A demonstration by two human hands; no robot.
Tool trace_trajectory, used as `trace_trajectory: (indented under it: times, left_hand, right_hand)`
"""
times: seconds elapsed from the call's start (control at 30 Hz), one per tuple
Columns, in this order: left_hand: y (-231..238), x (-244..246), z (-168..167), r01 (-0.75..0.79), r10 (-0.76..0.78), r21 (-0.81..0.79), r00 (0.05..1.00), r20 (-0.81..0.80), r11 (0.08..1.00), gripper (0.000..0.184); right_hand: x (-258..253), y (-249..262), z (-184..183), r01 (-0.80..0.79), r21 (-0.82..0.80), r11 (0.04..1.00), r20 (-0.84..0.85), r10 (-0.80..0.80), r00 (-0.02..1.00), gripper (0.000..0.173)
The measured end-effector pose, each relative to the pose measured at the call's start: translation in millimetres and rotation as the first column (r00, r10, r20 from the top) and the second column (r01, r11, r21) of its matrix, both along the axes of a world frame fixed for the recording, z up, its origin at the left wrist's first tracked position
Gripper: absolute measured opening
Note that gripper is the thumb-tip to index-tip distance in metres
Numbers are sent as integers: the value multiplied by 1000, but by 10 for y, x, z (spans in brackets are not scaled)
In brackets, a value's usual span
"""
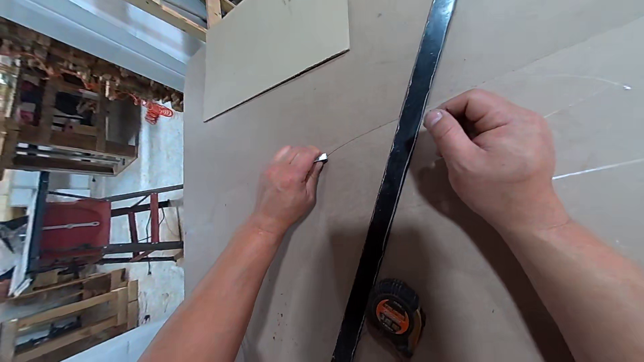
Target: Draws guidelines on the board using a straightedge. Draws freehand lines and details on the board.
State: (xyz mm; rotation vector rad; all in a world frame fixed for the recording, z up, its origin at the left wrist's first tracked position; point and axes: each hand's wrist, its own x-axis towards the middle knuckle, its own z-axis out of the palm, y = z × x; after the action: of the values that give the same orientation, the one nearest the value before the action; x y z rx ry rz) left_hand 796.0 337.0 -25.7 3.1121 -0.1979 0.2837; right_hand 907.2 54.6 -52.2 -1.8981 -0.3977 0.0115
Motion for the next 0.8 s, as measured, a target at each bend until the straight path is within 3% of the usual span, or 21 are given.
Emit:
trace_trajectory:
  times: [0.8]
  left_hand:
    - [36,35,-44,9,-9,-18,1000,4,1000,23]
  right_hand:
    - [41,41,-23,2,-9,1000,0,-2,1000,20]
